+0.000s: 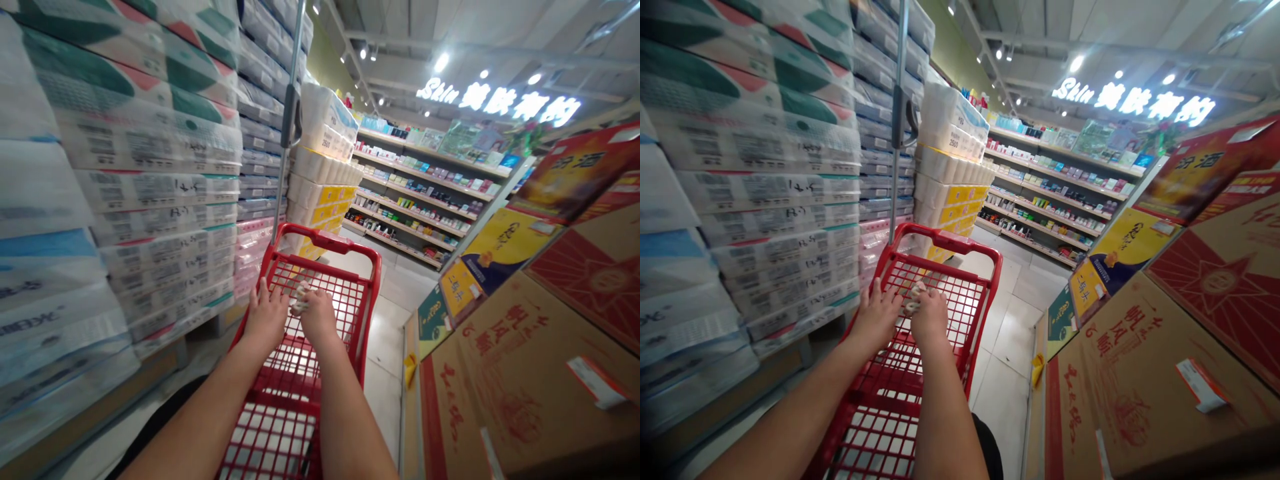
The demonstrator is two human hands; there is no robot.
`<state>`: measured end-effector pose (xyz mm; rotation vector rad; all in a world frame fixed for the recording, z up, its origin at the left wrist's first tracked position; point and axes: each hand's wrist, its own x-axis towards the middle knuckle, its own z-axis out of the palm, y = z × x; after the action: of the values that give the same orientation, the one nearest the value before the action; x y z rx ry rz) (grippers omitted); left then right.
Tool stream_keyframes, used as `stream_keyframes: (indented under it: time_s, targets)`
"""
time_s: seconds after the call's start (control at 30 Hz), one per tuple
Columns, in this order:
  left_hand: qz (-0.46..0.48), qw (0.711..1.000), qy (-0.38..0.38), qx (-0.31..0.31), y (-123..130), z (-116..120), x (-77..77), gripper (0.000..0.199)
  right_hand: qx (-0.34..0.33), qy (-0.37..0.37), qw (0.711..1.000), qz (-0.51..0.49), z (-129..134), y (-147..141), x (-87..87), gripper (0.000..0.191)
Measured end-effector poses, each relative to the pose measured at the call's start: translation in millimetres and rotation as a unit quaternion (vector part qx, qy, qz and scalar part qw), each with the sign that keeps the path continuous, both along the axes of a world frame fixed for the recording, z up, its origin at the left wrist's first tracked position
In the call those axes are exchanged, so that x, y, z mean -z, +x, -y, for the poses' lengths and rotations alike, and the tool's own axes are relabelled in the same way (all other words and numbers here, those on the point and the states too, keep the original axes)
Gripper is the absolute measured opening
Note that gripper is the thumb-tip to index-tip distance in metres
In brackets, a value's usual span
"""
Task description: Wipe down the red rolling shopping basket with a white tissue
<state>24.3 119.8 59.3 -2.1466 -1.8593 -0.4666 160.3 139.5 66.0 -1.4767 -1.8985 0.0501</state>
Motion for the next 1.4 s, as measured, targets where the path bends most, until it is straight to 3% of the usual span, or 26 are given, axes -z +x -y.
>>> stream_keyframes:
  time_s: [0.13,0.3,0.47,0.63,0.7,0.83,1.0,1.2,1.4]
  targets:
    - [0.000,1.000,-0.014,-0.002,0.5,1.4,-1.5,0.049,0.100,0.012,0.994,-0.032,-0.9,4.6,-1.3,0.031]
    - [0.005,1.000,-0.017,-0.002,1.5,2.9,-4.6,0.044,-0.017,0.005,0.999,-0.045,-8.0,6.4,7.2,0.050]
    - [0.003,1.000,-0.029,-0.001,1.4,3.6,-6.7,0.049,0.086,0.028,0.994,-0.068,-10.1,9.8,6.4,0.059]
    - [0.001,1.000,-0.014,-0.003,0.6,1.5,-2.9,0.044,-0.074,0.020,0.997,0.008,-8.2,5.1,6.2,0.046]
    - [0.001,1.000,-0.009,0.000,-0.1,1.0,-1.1,0.044,-0.063,0.023,0.998,0.006,-7.9,4.4,5.5,0.046]
    - [0.006,1.000,-0.010,0.002,-0.5,1.4,-0.2,0.046,0.052,0.021,0.998,-0.027,-6.8,5.8,3.5,0.047]
    - [0.010,1.000,-0.012,-0.001,0.2,2.7,-2.5,0.041,-0.082,0.029,0.996,0.001,-5.2,4.7,5.7,0.046]
    - [0.024,0.999,-0.035,0.004,0.2,4.6,-6.6,0.043,0.034,0.055,0.997,-0.032,-9.9,8.1,12.5,0.049]
    - [0.031,0.999,-0.042,0.006,-1.7,4.8,-8.0,0.043,-0.089,0.052,0.993,-0.059,-11.0,1.1,20.2,0.045]
